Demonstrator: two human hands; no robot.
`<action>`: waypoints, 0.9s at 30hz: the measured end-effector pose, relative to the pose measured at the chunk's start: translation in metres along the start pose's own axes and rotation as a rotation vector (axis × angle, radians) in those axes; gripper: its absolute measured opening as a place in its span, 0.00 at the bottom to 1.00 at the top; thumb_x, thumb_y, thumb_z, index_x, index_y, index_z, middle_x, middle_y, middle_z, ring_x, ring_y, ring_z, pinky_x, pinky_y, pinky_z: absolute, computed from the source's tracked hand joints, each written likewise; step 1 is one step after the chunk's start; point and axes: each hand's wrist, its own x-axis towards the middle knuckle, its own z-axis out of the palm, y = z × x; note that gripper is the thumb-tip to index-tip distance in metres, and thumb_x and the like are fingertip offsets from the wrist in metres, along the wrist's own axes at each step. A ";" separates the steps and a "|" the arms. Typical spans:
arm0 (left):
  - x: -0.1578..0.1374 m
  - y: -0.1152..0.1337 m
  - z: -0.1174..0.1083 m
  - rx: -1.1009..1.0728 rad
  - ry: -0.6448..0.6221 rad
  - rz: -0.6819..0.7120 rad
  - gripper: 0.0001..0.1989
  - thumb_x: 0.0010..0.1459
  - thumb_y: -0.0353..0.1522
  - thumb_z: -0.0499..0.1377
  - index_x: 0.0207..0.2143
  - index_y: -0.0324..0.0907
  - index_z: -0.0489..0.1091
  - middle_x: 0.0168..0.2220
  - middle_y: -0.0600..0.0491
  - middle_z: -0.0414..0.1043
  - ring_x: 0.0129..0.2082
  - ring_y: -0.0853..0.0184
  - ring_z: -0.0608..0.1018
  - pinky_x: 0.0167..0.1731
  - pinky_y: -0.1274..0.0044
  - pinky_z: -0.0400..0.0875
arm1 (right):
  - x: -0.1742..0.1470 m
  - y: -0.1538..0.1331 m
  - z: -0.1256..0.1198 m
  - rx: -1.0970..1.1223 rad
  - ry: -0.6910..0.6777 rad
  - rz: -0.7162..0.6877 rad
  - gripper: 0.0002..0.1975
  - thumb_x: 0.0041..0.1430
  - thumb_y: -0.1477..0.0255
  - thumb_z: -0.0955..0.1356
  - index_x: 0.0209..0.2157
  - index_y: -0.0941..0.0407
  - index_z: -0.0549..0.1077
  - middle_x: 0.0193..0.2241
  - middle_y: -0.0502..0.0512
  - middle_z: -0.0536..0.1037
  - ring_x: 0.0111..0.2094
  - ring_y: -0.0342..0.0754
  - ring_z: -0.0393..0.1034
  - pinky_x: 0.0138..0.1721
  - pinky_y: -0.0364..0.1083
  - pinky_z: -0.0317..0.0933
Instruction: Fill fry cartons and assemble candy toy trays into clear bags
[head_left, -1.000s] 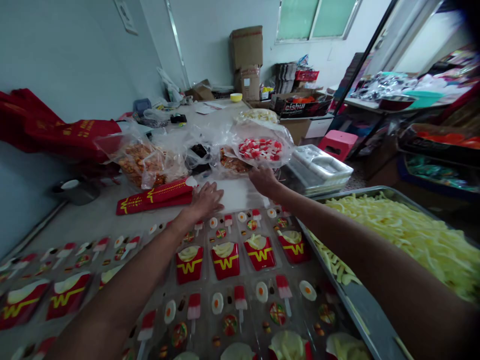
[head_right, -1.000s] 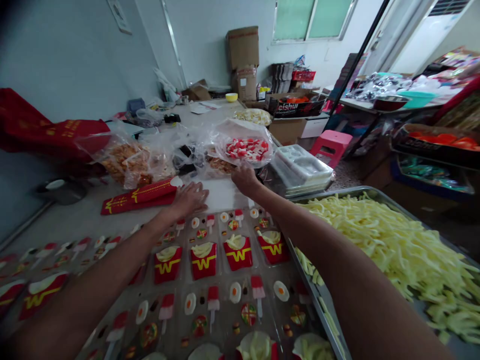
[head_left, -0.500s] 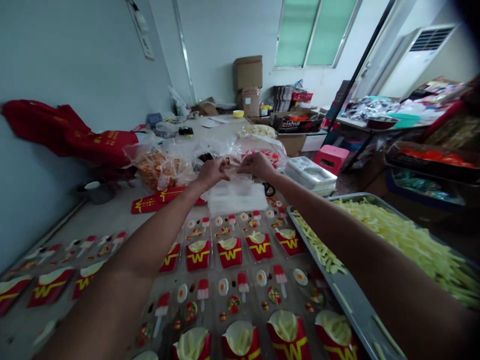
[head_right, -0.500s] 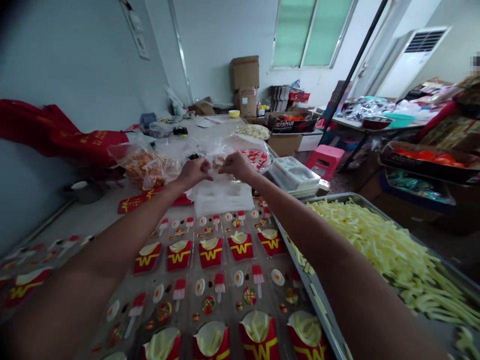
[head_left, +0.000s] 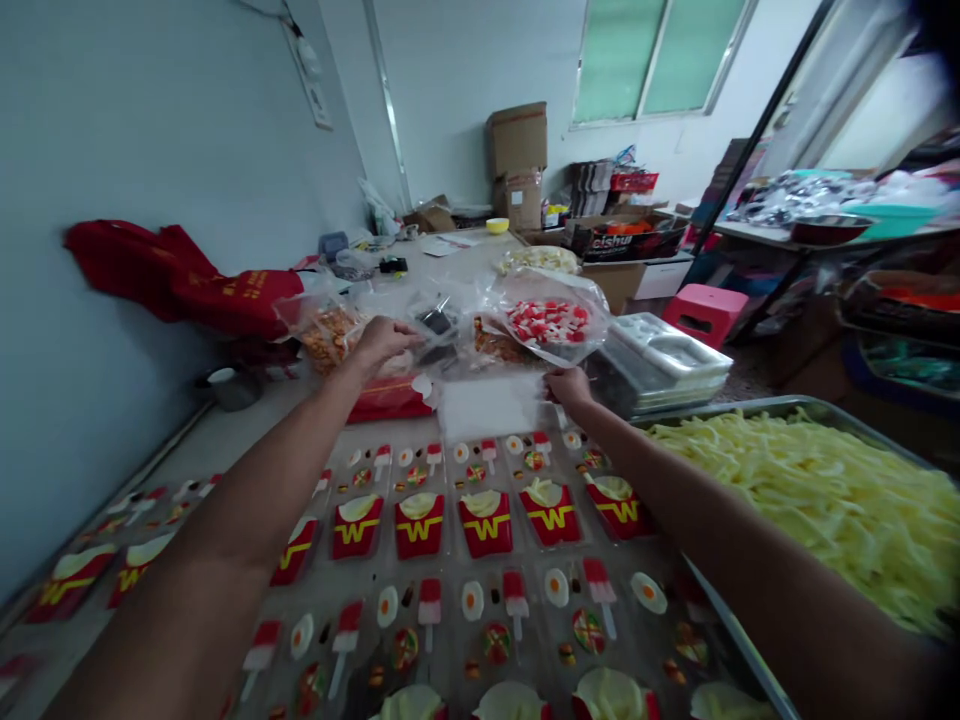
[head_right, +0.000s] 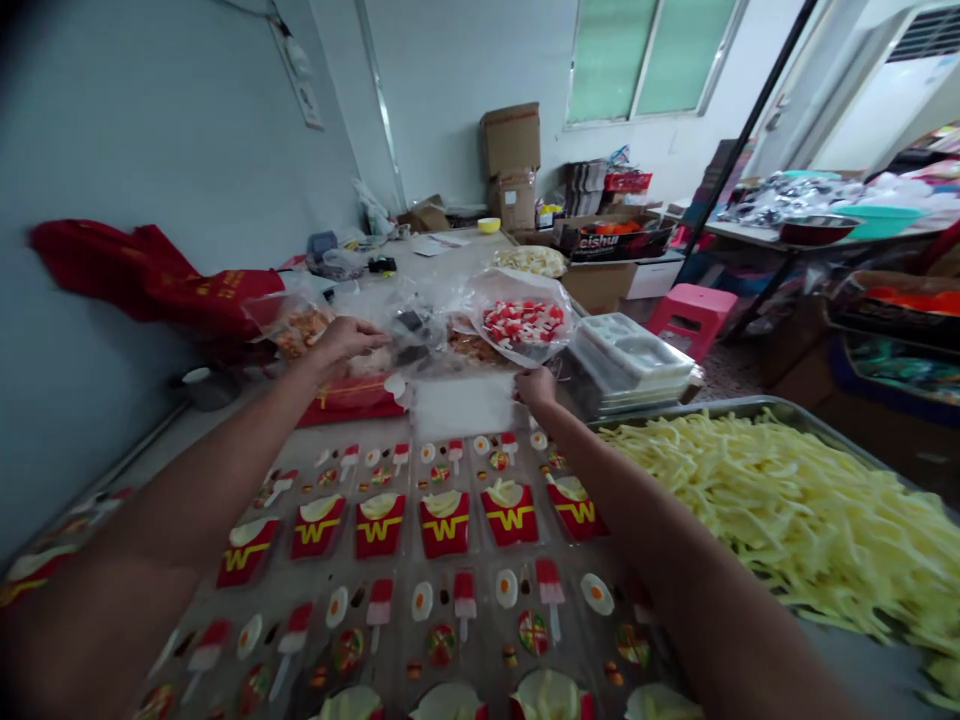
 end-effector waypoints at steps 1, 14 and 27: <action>-0.005 0.002 -0.008 -0.097 0.023 -0.048 0.11 0.37 0.32 0.73 0.24 0.38 0.77 0.20 0.55 0.72 0.22 0.73 0.69 0.23 0.83 0.59 | 0.000 0.002 -0.003 -0.023 0.016 0.015 0.17 0.62 0.60 0.69 0.38 0.62 0.77 0.27 0.55 0.78 0.26 0.45 0.72 0.29 0.44 0.66; -0.189 0.051 -0.051 -0.609 0.021 -0.345 0.14 0.36 0.25 0.74 0.26 0.37 0.73 0.22 0.54 0.73 0.18 0.73 0.72 0.17 0.82 0.64 | -0.098 0.007 -0.059 -0.295 -0.135 -0.222 0.20 0.50 0.60 0.74 0.44 0.54 0.81 0.40 0.59 0.81 0.43 0.55 0.75 0.44 0.47 0.64; -0.403 0.030 -0.031 -0.246 0.015 -0.395 0.20 0.37 0.35 0.76 0.22 0.41 0.67 0.19 0.60 0.65 0.19 0.76 0.63 0.20 0.82 0.54 | -0.230 0.028 -0.054 -0.186 -0.496 -0.434 0.24 0.54 0.53 0.70 0.43 0.56 0.81 0.35 0.57 0.82 0.35 0.52 0.74 0.36 0.46 0.63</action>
